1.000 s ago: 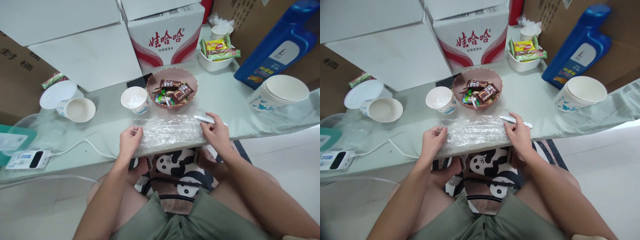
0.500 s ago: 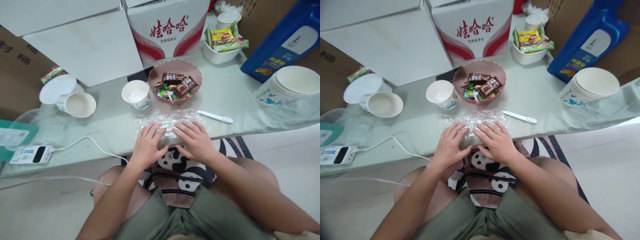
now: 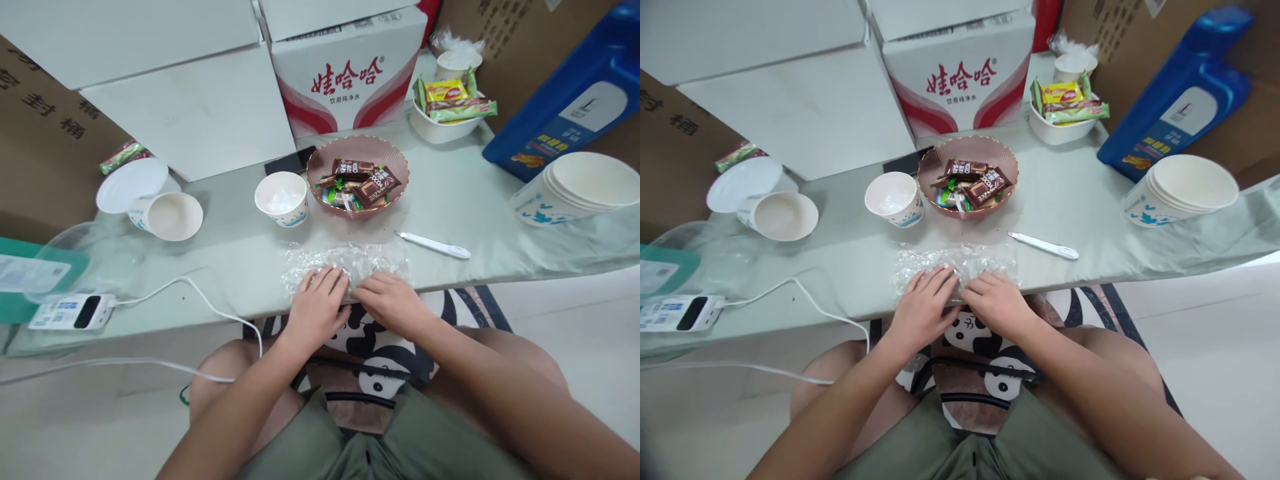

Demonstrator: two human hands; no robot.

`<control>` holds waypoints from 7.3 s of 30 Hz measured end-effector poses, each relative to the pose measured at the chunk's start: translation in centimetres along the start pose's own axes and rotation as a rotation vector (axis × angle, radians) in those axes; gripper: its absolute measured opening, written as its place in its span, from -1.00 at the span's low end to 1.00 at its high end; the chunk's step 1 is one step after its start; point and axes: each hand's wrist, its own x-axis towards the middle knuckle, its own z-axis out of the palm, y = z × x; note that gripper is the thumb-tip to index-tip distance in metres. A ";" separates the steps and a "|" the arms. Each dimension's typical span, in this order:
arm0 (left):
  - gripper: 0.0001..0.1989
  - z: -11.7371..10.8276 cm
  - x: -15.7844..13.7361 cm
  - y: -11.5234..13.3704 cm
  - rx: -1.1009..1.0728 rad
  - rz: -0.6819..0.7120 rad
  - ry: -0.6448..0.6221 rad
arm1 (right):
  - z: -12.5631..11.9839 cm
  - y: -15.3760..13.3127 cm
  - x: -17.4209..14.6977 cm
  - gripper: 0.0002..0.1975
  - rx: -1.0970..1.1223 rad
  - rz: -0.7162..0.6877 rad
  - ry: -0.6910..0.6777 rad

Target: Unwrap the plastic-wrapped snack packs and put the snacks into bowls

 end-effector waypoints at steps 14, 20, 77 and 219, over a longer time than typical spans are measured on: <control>-0.80 -3.7 1.0 -2.0 -1.408 -0.559 0.210 | -2.7 6.0 -1.3 -0.47 0.858 0.558 0.381; -0.60 -2.6 2.8 -1.5 -1.866 -0.800 0.031 | -1.9 1.8 0.9 -0.12 1.160 0.386 0.107; -0.47 -1.1 3.8 -4.9 -1.601 -0.372 0.123 | -3.5 4.2 0.5 -0.88 1.131 0.634 -0.194; -0.87 0.4 7.4 -4.5 -0.318 -0.321 0.855 | -3.2 3.4 2.9 -0.85 0.841 0.830 0.590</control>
